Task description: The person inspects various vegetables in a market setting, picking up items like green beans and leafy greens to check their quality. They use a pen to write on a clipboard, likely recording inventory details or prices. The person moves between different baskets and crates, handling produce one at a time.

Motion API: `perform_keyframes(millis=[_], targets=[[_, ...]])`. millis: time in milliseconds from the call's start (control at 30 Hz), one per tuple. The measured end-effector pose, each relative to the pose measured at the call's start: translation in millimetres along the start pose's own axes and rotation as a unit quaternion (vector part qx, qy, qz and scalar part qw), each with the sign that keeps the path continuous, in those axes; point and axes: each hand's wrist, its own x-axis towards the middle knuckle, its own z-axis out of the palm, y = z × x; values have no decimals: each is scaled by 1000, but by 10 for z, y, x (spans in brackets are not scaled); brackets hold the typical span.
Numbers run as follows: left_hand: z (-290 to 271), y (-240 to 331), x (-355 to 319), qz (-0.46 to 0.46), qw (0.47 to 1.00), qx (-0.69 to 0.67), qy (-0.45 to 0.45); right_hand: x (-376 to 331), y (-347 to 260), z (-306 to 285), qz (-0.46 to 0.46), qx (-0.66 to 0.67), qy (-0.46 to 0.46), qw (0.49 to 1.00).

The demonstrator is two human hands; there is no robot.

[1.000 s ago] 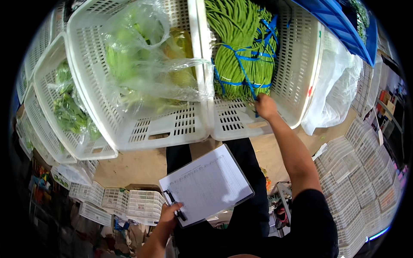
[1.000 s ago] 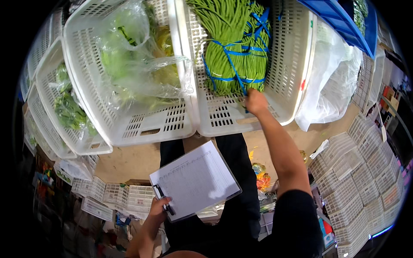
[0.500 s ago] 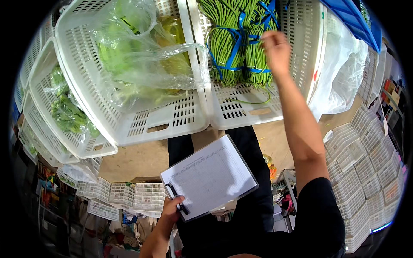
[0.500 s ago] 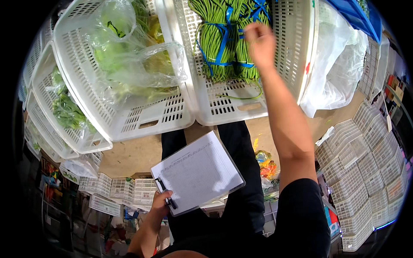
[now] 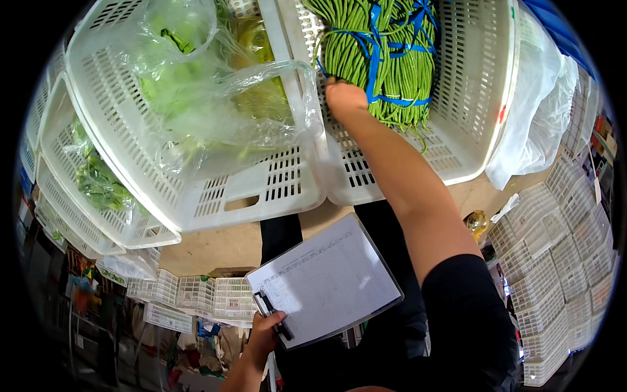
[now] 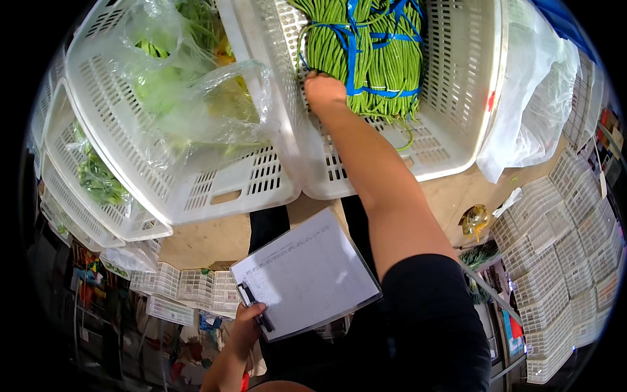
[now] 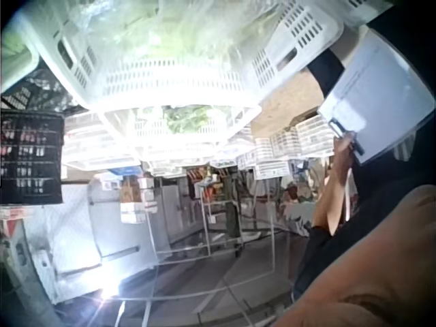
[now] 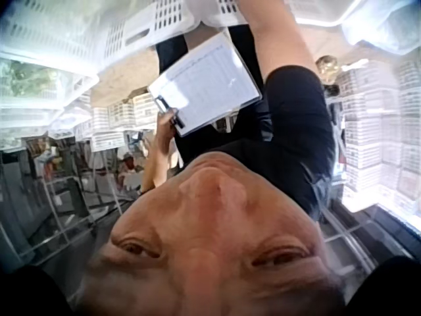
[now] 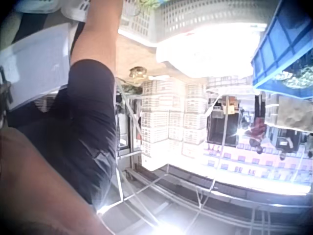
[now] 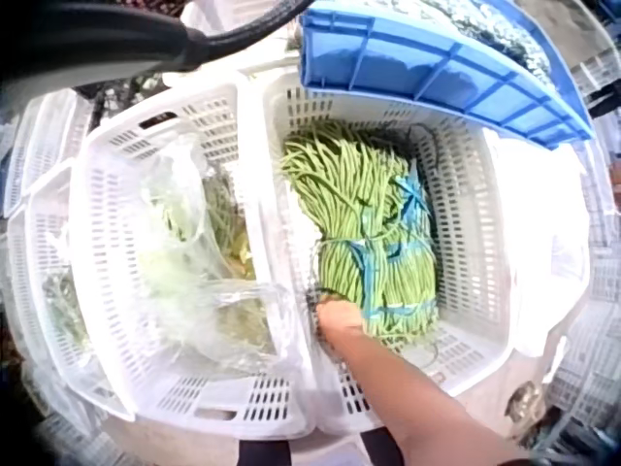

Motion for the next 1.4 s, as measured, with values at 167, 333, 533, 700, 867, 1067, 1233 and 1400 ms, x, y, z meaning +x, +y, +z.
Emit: perform_keyframes(millis=[167, 333, 533, 700, 867, 1067, 1233, 1400], targets=[[84, 40, -22, -4, 1000, 2, 15, 91, -40, 205, -92, -156, 94, 979], [-51, -20, 16, -31, 999, -3, 16, 44, -69, 277, -83, -147, 104, 980], [-51, -40, 46, 1, 1000, 26, 9, 38, 85, 353, -93, 7, 116, 989], [-37, -34, 55, 5, 1000, 24, -1, -237, 110, -134, -45, 297, 23, 953], [-7, -11, 35, -2, 999, 32, -18, -946, 354, -367, -29, 616, 75, 784], [5, 44, 12, -37, 999, 8, -12, -1945, 596, -990, 36, 677, 33, 735], [41, 62, 14, -21, 1000, 9, -8, -2294, 311, -1261, -39, 648, -10, 761], [39, 50, -23, -24, 1000, 1, 3, -1757, 348, -871, -73, 506, -61, 857]])
